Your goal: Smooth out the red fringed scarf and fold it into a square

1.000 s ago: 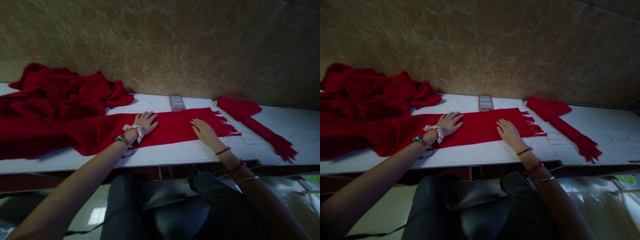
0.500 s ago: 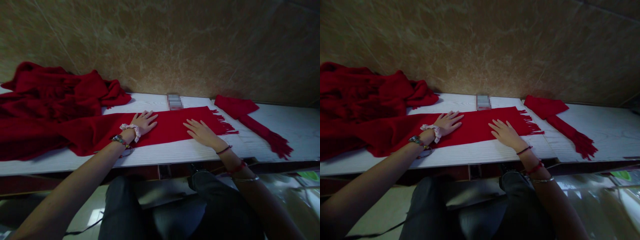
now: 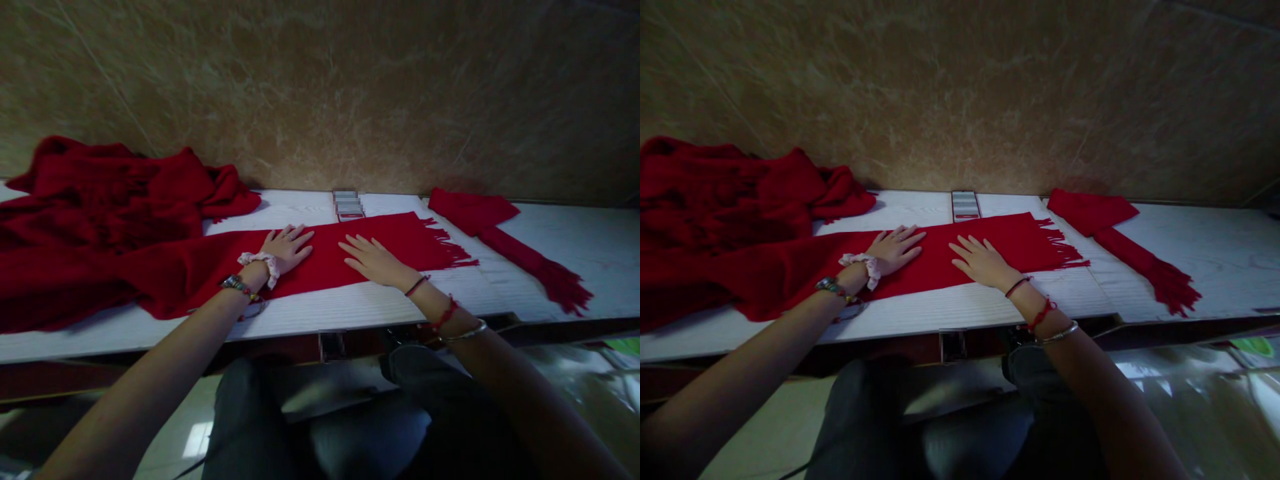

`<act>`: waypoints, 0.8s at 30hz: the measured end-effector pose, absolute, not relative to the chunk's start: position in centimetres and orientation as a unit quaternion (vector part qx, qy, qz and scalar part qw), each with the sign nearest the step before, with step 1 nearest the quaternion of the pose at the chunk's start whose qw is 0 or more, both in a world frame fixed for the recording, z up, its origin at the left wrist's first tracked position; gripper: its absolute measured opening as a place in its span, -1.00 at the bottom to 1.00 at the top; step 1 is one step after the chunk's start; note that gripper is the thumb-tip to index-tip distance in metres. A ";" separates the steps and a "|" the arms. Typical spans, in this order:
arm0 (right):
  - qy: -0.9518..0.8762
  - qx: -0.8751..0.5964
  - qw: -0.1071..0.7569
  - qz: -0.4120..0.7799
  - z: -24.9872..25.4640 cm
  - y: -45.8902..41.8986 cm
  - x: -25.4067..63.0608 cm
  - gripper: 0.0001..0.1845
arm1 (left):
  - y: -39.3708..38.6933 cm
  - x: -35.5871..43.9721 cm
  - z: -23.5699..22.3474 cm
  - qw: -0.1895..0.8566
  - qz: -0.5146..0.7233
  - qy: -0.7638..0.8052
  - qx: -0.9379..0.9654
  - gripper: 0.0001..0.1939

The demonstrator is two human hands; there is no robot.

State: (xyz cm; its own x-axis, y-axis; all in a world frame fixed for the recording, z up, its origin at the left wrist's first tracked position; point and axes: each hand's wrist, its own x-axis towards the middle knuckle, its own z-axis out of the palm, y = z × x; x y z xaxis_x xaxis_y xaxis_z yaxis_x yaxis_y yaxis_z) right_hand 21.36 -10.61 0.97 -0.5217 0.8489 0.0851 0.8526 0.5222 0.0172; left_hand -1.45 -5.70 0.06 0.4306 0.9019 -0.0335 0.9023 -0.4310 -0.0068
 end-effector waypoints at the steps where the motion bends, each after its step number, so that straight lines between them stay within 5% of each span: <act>1: -0.867 -0.497 0.027 -0.032 0.5 -10.5 22.3 -0.48 | -5.7 -1.5 0.1 0.007 -0.015 0.532 0.846 -0.50; 9: -0.728 -0.681 0.081 -0.005 0.6 -10.1 32.1 -0.46 | -5.6 -1.4 -0.1 0.006 -0.004 0.536 0.844 -0.50; 13: -0.769 -0.615 0.170 -0.022 1.8 -10.6 28.4 -0.46 | -5.6 -1.5 -0.2 0.004 0.004 0.531 0.847 -0.50; 18: -0.859 -0.502 0.100 -0.023 1.4 -10.9 21.7 -0.47 | -5.7 -1.6 -0.1 0.003 0.002 0.532 0.847 -0.50; 24: -0.821 -0.569 0.035 -0.035 0.0 -9.8 25.3 -0.50 | -5.5 -1.6 -0.3 0.001 0.002 0.527 0.850 -0.50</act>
